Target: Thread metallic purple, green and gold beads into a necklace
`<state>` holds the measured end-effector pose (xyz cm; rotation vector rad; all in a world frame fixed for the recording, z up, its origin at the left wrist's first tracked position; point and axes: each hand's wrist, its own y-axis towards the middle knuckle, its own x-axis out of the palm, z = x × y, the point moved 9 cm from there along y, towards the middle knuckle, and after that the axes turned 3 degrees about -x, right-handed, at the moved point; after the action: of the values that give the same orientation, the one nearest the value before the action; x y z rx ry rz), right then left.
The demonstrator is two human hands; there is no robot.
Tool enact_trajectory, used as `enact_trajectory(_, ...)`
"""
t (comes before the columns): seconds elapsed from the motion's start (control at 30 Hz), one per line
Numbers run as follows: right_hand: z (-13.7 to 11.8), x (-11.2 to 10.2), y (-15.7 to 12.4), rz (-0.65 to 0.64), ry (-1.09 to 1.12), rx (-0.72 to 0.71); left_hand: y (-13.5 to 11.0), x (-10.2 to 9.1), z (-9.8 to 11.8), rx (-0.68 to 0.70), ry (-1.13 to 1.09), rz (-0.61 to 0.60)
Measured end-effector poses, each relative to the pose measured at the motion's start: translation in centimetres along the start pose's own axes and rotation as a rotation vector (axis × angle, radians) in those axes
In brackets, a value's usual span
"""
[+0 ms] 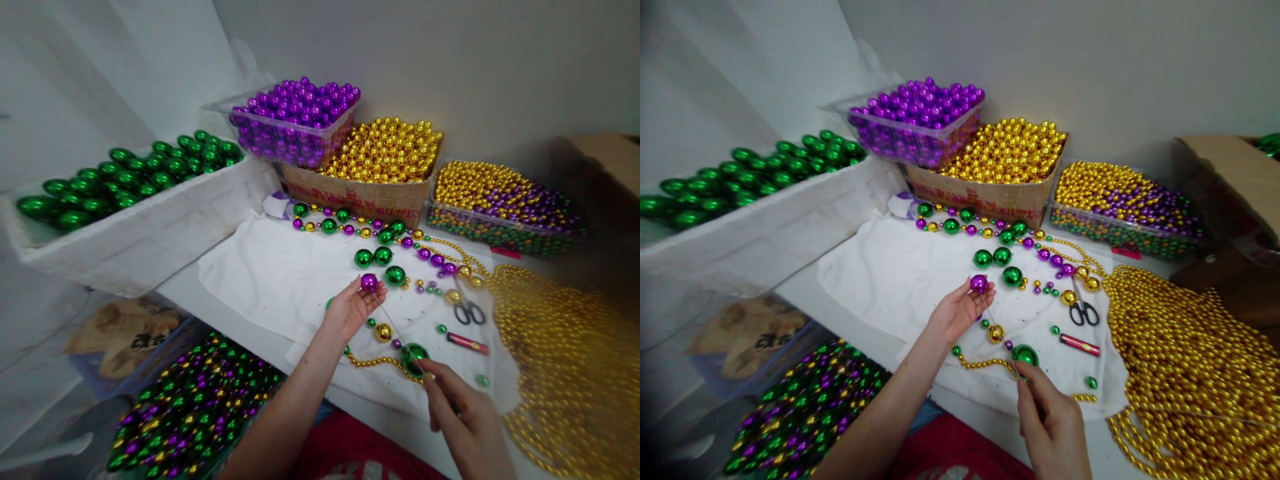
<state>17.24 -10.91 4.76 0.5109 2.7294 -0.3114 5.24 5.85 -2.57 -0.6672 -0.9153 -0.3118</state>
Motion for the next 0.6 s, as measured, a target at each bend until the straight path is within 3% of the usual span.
enact_trajectory(0.3, 0.2, -0.1, 0.1, 0.046, 0.045, 0.016, -0.3, 0.4, -0.2, 0.000, 0.007, -0.004)
enact_trajectory(0.6, 3.0, 0.3, 1.3, 0.049, -0.016, -0.009, -1.2, 2.9, 0.1, 0.058, 0.069, -0.184)
